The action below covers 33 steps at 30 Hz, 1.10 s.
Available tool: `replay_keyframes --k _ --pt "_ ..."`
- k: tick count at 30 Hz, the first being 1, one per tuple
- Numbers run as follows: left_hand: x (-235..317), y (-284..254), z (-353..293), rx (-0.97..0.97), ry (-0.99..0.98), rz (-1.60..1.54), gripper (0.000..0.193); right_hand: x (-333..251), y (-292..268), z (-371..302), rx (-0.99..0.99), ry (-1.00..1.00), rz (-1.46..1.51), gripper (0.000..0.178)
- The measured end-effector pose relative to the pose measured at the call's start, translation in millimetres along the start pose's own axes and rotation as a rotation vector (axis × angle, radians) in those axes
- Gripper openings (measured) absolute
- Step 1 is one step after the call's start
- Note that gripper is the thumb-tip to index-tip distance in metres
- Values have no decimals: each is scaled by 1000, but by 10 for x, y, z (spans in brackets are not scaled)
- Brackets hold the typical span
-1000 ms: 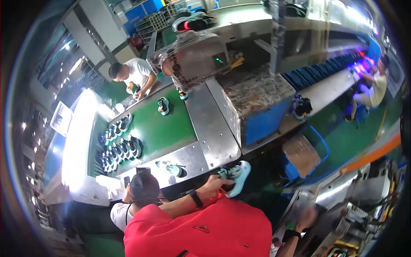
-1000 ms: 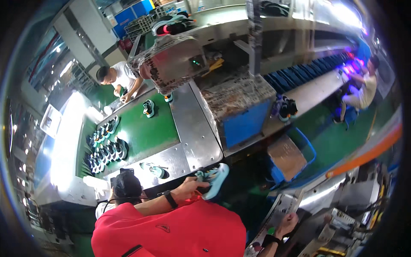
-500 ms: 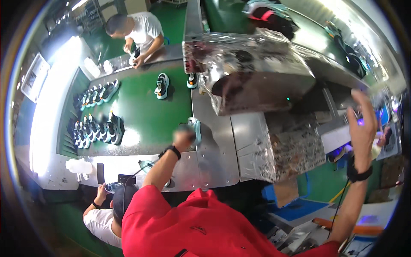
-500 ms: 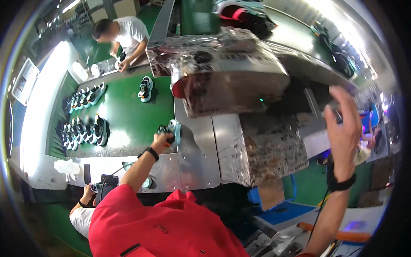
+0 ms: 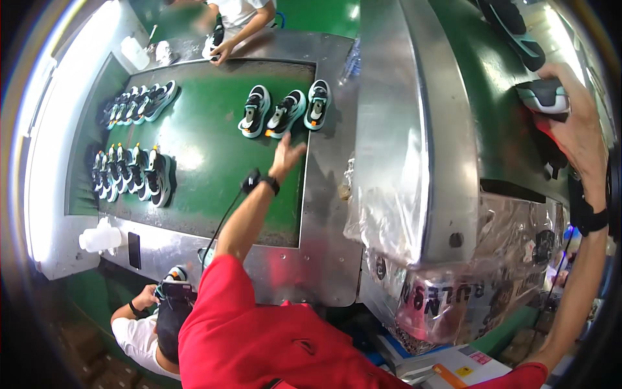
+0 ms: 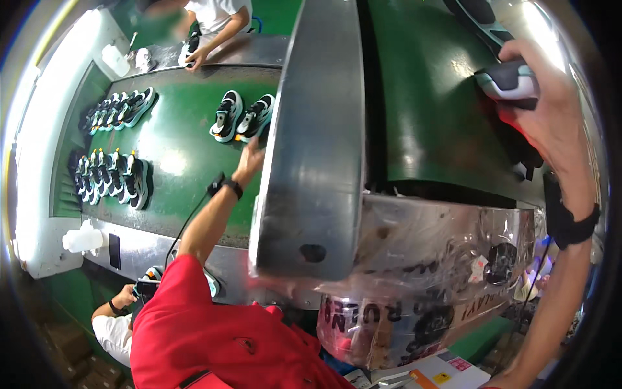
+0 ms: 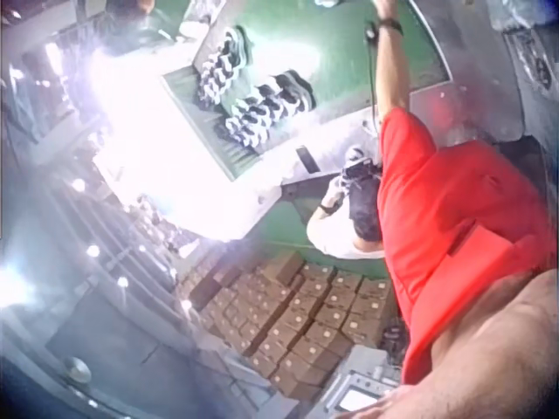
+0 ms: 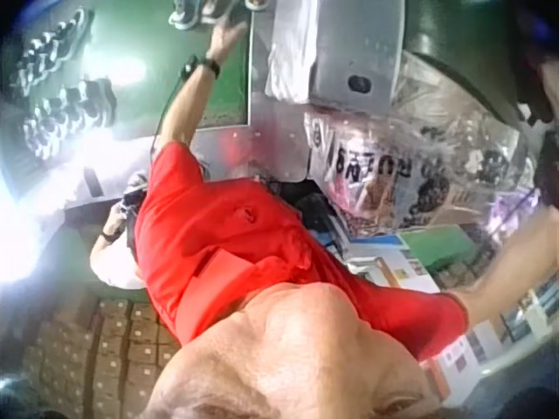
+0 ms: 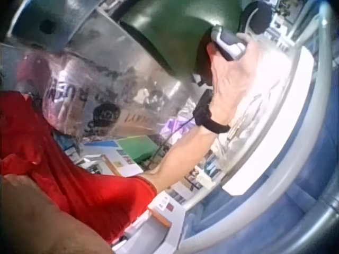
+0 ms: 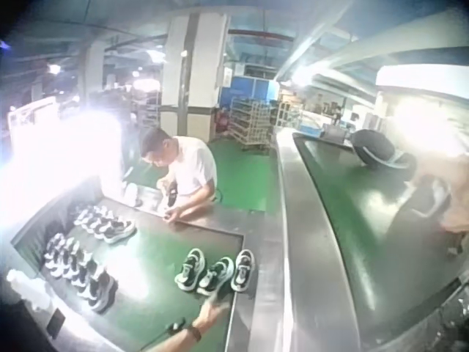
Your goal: Operating a shoe pressing machine and moving shoes between conveyor belts.
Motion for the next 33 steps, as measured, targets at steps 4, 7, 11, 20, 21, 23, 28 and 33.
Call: replay_keyframes --k 4,7,11,20,21,23,28,33 --pt "430 850 -1899 -563 -326 -391 59 153 -123 -194 92 -72 -220 42" --pt "801 845 -3289 -910 -583 -404 40 -184 -226 -103 169 -156 -284 32" --pt "1650 883 -4439 -1400 -657 -289 59 -181 -993 -571 369 -67 -362 36" --pt "3478 1298 -5514 -1991 -553 -691 81 -868 -2755 -3335 1073 649 194 38" --pt "3731 1381 -5729 -2027 -566 -757 88 -986 -2751 -3817 1107 767 116 26" --pt "3764 1685 -5981 -1865 -647 -702 109 -1355 -2738 -4502 1130 743 47 22" --pt "3843 1448 -7354 -2073 -320 -565 86 -2678 -2171 -6251 1215 1320 20 32" --pt "3534 1300 -8665 -2216 -850 -481 52 -4182 -1679 -7636 1790 1546 235 61"
Point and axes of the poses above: each hand's wrist, its own z-axis towards the middle knuckle, its own y-axis out of the palm, x = y × z, the point moved 7 cm from there along z, towards the middle knuckle, and after that the axes turned 9 degrees about x, right-handed, at the moved point
